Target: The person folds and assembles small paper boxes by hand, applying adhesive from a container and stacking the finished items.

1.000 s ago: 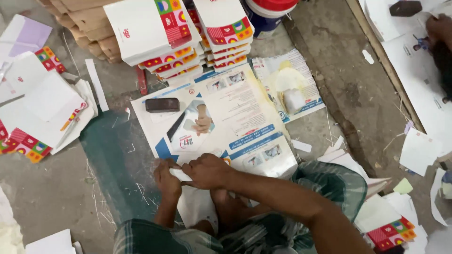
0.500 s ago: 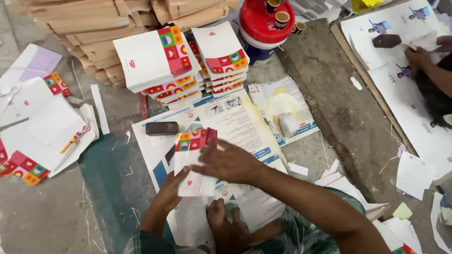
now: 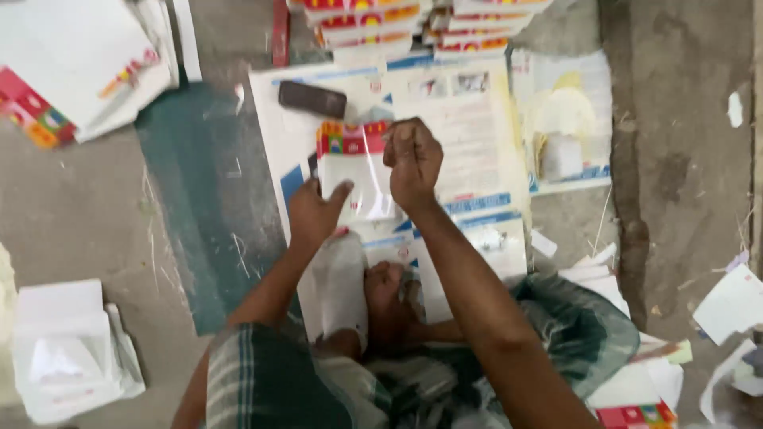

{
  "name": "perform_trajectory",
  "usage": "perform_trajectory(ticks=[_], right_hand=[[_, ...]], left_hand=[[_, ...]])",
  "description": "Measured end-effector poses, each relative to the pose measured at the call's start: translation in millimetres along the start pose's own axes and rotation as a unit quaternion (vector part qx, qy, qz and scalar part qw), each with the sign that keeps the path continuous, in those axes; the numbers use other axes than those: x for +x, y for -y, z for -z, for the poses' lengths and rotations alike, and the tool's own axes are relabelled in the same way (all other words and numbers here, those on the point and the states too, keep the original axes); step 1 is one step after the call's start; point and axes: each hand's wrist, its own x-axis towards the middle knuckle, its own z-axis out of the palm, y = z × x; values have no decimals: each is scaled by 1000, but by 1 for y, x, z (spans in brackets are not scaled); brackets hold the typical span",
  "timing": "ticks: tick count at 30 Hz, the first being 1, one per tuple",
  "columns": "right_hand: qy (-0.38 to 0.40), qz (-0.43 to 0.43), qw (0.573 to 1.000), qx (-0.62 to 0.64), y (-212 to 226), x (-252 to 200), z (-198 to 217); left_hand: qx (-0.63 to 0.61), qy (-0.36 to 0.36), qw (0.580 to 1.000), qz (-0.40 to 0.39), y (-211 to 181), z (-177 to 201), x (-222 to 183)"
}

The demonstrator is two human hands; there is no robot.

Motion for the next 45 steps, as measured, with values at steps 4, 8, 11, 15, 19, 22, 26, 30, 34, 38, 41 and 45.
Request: perform_trajectory(ticks=[4,8,11,15,19,22,26,30,34,38,41,45], right_hand=[[4,-1,995,-103,-39,-49,9],[-63,-14,983,-169,-23,-11,42],[32,-289,946,-142,25,-44,55],[54,-261,960,-86,30,-67,40],[149,-132,973,-114,-26,-86,55],[121,-44,986,-102,-37,-94,42],[202,-5,923,-327,18,-72,51],[-25,-215,975,-57,26,-76,58],[-51,-333,941,-7,19,-76,53],[-38,-219,936,-273,36,-74,42],[-107,-384,917,0,26,-72,56],[-92,-350,888,-283,18,-70,54]], left_hand=[[47,10,993,111,-20,9,-7],[-159,80,962,207,-10,6,26],[-405,83,861,296,-11,6,-15],[-94,65,992,61,-32,14,-23],[-298,128,946,-9,-36,19,-23],[-214,58,952,-212,-45,22,-26],[-75,102,988,-88,-18,19,-26],[-207,150,966,30,-9,5,-31],[-367,130,903,180,-23,-18,-33],[-388,98,888,226,-5,-26,-33],[-416,104,879,210,-8,-16,-31],[-210,54,968,128,-43,6,-20]])
